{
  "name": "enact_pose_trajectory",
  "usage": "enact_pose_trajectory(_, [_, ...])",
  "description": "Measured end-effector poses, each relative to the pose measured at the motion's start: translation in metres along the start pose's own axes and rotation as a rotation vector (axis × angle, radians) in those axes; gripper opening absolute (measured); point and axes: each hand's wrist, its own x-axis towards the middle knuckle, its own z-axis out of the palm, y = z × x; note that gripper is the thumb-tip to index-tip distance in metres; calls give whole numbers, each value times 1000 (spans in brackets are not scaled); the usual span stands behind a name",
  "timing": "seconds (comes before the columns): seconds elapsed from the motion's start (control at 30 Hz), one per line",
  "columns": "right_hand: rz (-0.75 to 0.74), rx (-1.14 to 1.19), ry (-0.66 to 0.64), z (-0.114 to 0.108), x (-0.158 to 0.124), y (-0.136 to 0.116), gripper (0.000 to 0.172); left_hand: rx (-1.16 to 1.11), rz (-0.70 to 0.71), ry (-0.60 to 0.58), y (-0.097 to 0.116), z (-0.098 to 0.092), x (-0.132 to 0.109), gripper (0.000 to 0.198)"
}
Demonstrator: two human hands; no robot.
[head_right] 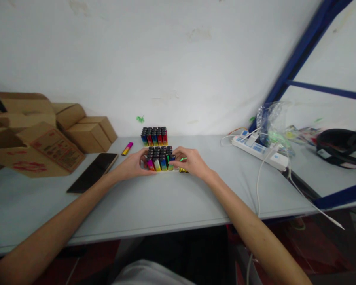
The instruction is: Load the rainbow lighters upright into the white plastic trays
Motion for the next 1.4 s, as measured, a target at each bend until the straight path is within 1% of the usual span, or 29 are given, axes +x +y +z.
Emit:
enact_pose_trajectory(0.07, [-15, -45, -53, -4, 4, -3, 26, -3, 1, 3, -1, 0, 0, 90])
enact_pose_trajectory(0.17, [-57, -183, -147, -10, 12, -8, 20, 4, -5, 9, 0, 0, 1, 87])
enact_pose_trajectory(0.23, [-69, -252, -172, -11, 15, -10, 17, 12, -7, 11, 1, 0, 1, 85])
enact_pose_trajectory(0.3, [-56, -270, -162, -7, 16, -10, 18, 23, -9, 17, 3, 0, 0, 82])
enact_pose_trajectory(0.43, [-25, -251, -82, 2, 11, -7, 28, 43, -16, 28, 3, 0, 0, 83])
enact_pose_trajectory(0.53, [-65, -288, -85, -1, 8, -5, 32, 50, -15, 26, 1, 0, 0, 83])
enact_pose_trajectory(0.63, [-80, -256, -89, -24, 4, -1, 34, 55, -13, 28, 0, 0, 0, 84])
enact_pose_trajectory(0.73, [11, -254, -30, -58, -5, 10, 34, 66, -16, 38, 1, -1, 1, 86])
enact_pose_trajectory(0.77, [56, -263, -36, -69, -10, 14, 35, 69, -18, 40, 1, -1, 1, 87])
enact_pose_trajectory(0.83, [150, -263, -109, -85, -19, 24, 41, 73, -20, 41, 1, -2, 1, 85])
enact_pose_trajectory(0.9, [226, -292, -212, -92, -26, 33, 61, 77, -22, 41, 1, -2, 1, 84])
enact_pose_trajectory(0.97, [244, -357, -292, -90, -29, 37, 80, 80, -23, 43, 1, -2, 1, 84])
enact_pose_trajectory(1.0, [232, -391, -316, -88, -29, 39, 84, 82, -24, 43, 1, -2, 1, 84])
enact_pose_trajectory(1.03, [211, -419, -329, -85, -28, 39, 85, 83, -25, 42, 1, -2, 1, 84])
enact_pose_trajectory(1.1, [182, -441, -327, -82, -27, 39, 82, 86, -26, 37, 2, -2, 1, 83])
enact_pose_trajectory(1.2, [235, -345, -260, -86, -27, 38, 82, 89, -26, 30, 3, -2, 1, 80])
enact_pose_trajectory(1.3, [307, -67, -194, -91, -31, 38, 85, 90, -29, 30, 4, -2, 1, 80])
enact_pose_trajectory(1.4, [309, 233, -169, -84, -30, 33, 87, 85, -34, 34, 4, -2, 1, 83])
